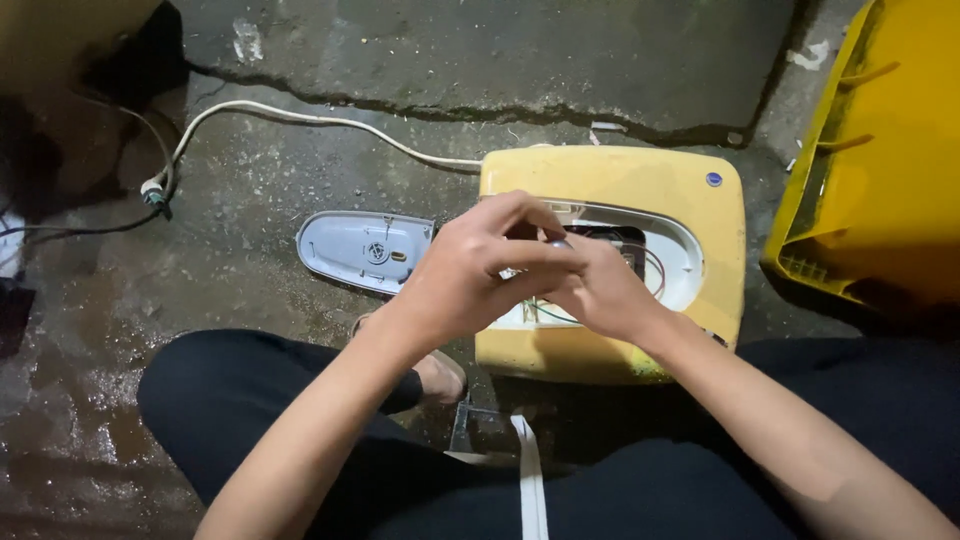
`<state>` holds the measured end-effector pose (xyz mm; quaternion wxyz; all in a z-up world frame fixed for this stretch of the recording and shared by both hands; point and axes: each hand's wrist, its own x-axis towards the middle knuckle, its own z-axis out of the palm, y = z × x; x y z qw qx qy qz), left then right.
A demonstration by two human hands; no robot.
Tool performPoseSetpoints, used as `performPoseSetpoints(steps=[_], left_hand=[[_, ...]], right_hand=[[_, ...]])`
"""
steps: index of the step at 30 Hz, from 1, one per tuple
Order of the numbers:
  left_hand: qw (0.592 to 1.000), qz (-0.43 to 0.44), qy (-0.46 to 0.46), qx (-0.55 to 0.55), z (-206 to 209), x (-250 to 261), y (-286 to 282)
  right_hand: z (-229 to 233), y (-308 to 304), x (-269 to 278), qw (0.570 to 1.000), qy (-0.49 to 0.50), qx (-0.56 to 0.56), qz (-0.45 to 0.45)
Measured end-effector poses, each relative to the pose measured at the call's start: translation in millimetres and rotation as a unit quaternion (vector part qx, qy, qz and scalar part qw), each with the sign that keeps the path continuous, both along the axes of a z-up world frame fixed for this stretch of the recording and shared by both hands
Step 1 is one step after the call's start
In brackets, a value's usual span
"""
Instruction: The person is performing maintenance or repair on a small appliance, using a screwdriver to remove internal screws and manually adjusting the wiring and internal components.
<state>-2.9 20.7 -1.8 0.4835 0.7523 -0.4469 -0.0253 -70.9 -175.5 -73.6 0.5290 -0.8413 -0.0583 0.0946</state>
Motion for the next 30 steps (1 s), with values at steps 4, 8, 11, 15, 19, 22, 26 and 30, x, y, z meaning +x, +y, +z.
performPoseSetpoints(steps=[4,8,11,15,19,22,26,30], left_hand=[[1.0,-0.03,-0.008,0.002,2.4,0.6,3.8],[1.0,0.012,-0.006,0.005,-16.3,-0.5,1.0],[0.999,0.034,0.005,-0.021,-25.2,0.0,-1.0],[0.996,-0.039,0.074,-0.037,-5.6,4.4,2.7],[0.999,0.009,-0.03,-0.011,-20.3,-1.6,-6.7],[0.999,0.024,0.009,-0.02,-26.3,-2.9,-4.3],[0.97,0.024,0.239,-0.045,-60.4,11.0,10.9],[0.955,0.105,0.18,0.209,-153.7,20.2,33.0]], right_hand=[[5.0,-4.9,2.7,0.99,0.138,0.037,0.0],[4.9,-1.7,5.7,0.993,0.06,0.098,-0.027],[16.6,1.0,7.3,0.991,0.054,0.125,-0.013],[-6.2,-3.2,0.9,0.987,0.067,0.144,-0.01],[-6.0,3.6,6.8,0.986,-0.024,0.163,-0.036],[1.5,4.7,3.6,0.986,-0.006,0.16,-0.037],[15.1,9.8,3.4,0.991,0.032,0.123,-0.033],[32.8,4.3,12.5,0.994,0.071,0.065,-0.052]])
